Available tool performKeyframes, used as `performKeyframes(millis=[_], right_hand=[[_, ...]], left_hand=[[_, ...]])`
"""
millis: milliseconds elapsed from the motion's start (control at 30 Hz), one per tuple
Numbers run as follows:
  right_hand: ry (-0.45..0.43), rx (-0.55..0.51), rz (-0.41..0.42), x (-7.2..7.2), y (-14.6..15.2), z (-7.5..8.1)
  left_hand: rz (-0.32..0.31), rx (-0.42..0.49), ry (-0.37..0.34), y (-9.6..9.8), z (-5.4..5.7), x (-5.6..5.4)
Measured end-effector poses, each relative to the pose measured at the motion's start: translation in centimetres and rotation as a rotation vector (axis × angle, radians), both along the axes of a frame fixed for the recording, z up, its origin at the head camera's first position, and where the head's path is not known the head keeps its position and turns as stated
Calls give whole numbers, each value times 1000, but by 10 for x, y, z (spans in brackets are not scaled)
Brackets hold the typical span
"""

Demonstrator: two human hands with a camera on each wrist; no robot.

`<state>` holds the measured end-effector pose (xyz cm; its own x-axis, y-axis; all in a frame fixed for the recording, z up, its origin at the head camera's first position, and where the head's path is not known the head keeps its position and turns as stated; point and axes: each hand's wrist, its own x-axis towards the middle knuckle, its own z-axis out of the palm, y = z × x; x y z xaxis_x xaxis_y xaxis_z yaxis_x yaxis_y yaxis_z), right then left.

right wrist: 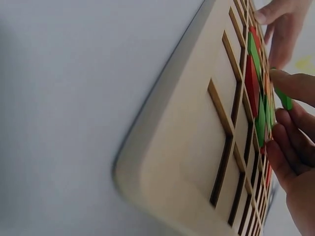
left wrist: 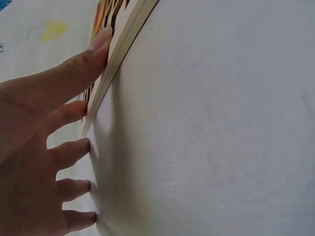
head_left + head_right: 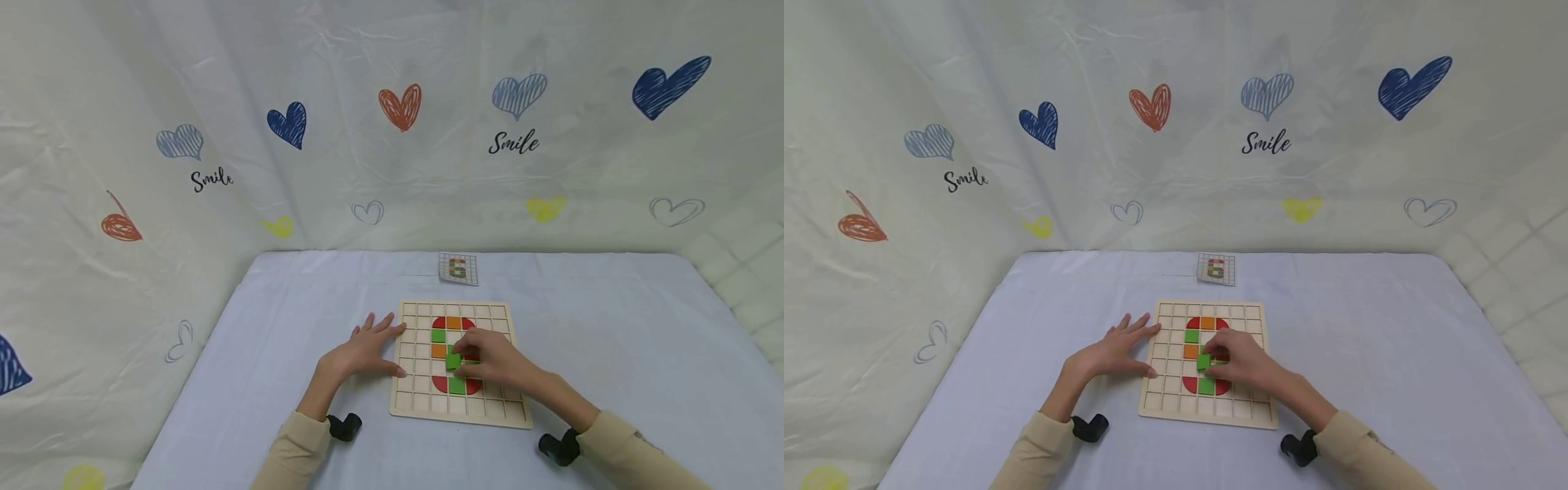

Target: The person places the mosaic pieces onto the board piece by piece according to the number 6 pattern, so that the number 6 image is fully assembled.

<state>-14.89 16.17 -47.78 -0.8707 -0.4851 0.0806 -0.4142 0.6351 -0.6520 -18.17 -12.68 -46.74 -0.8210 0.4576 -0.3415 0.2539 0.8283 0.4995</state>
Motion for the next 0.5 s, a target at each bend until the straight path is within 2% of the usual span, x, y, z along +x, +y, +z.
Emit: performKeyframes(millis=[500], right_hand=[[-48, 6, 58, -7, -16, -4]], left_hand=[[-12, -14, 0, 3, -2, -2]])
